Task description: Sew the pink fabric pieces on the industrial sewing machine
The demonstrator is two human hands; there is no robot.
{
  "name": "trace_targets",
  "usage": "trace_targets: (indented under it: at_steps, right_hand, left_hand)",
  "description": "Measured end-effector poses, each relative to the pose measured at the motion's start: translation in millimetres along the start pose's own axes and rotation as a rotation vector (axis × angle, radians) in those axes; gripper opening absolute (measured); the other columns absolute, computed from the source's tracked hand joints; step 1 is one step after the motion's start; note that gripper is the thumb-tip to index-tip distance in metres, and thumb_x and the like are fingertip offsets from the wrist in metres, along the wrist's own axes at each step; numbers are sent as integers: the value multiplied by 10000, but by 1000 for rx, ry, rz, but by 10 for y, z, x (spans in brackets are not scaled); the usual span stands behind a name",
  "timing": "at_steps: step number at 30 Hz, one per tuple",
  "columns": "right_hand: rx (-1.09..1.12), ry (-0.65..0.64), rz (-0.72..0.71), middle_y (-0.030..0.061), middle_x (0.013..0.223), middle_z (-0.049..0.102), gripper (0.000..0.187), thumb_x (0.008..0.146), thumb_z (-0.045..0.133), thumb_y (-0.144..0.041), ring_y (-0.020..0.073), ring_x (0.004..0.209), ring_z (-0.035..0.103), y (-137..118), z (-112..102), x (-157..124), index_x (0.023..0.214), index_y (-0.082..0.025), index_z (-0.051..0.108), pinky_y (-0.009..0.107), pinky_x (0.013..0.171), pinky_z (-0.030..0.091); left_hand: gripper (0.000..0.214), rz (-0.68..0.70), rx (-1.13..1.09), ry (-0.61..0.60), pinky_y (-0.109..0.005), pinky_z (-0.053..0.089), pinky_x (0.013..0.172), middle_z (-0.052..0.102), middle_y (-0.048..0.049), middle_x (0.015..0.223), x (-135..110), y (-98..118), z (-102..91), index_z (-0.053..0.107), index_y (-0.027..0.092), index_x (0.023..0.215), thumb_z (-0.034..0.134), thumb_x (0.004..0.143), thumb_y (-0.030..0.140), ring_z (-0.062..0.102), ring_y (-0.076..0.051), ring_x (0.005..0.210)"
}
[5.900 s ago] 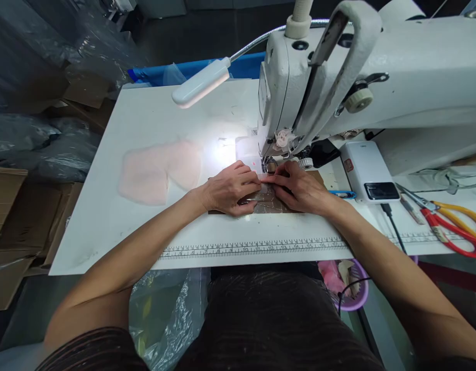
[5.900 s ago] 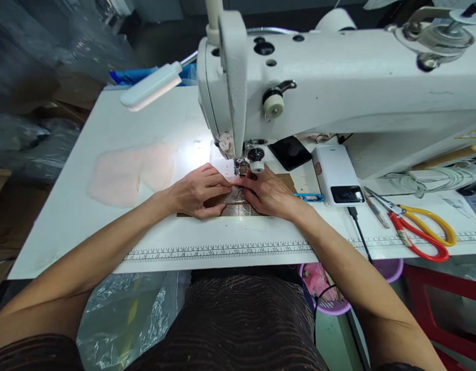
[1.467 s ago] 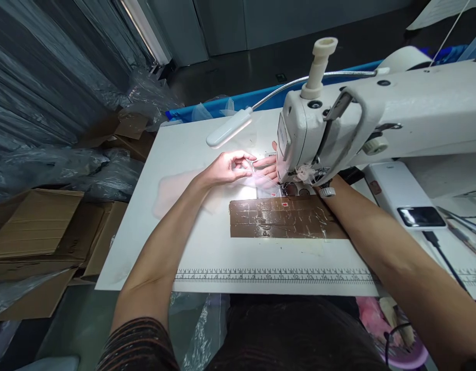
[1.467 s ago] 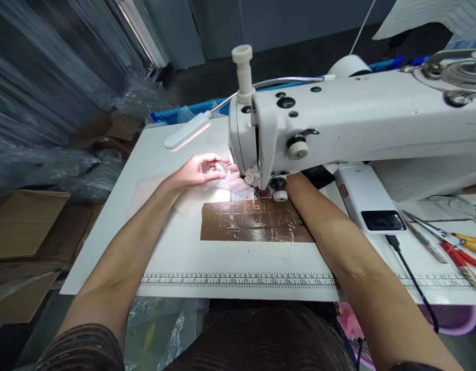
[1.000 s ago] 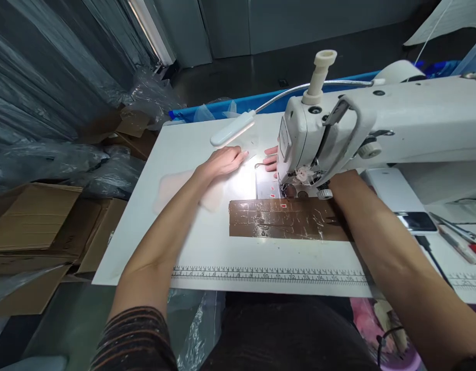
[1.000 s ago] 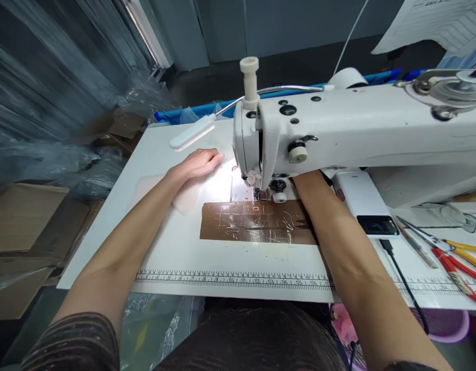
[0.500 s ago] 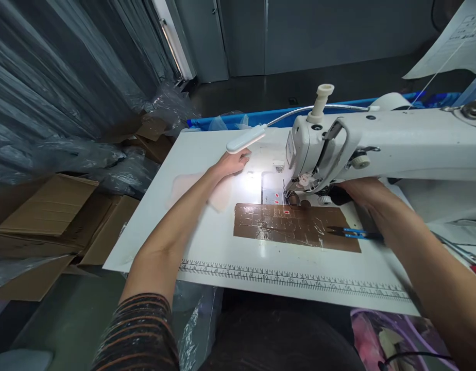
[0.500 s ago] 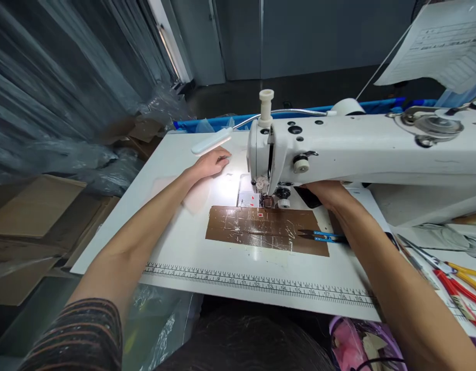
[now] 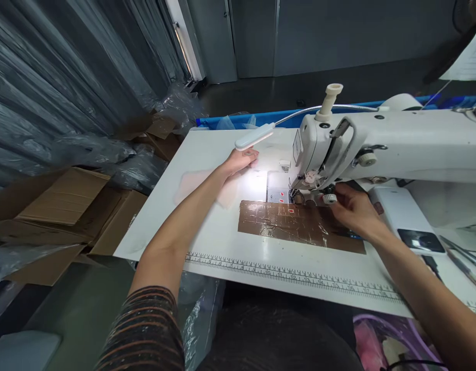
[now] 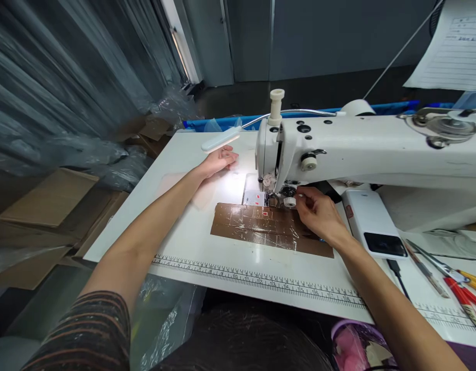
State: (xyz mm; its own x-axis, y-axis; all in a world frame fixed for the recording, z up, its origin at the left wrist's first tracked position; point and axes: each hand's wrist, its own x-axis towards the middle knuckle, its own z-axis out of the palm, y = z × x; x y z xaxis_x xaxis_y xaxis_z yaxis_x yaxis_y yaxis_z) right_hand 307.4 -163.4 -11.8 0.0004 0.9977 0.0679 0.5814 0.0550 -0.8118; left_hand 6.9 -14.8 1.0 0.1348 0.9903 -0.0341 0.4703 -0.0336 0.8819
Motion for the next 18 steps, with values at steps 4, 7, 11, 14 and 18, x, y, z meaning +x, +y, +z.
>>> trace_targets:
  at_steps: [4,7,11,14,18]
  right_hand:
    - [-88,-6,-18,26,714,593,395,759,531,-484,137,564,478,-69,7,-51,939,-159,666,289,581,411]
    - [-159,-1,-121,29,705,562,284,773,515,-478,153,576,490,-49,26,-81,766,-200,575,307,592,419]
    - [-267,-26,-211,59,721,554,328,811,472,-510,207,635,557,50,76,-90,672,-219,532,354,632,445]
    - [-318,-53,-196,108,814,631,363,820,460,-523,278,738,628,66,101,-94,845,-220,659,404,670,474]
    - [-310,-101,-167,150,1043,686,457,797,463,-510,304,804,664,1,115,-118,1050,-225,715,434,684,501]
  left_hand:
    - [385,121,250,126,-306,564,871,672,-100,1222,-178,-96,-333,572,193,1250,624,869,204,678,-200,1031]
    - [397,150,407,189,-340,522,984,650,-81,1279,-437,-245,-718,614,207,1261,630,867,253,649,-218,1106]
    - [342,48,693,312,-369,478,1064,657,-96,1258,-842,-517,-1166,691,187,1177,587,904,364,632,-245,1144]
    - [318,-40,778,391,-368,438,1116,688,-115,1204,-1096,-698,-1316,732,153,1087,569,911,361,621,-262,1187]
    - [264,-58,726,458,-336,486,1058,719,-83,1161,-1279,-831,-1283,766,177,1012,590,895,335,666,-234,1101]
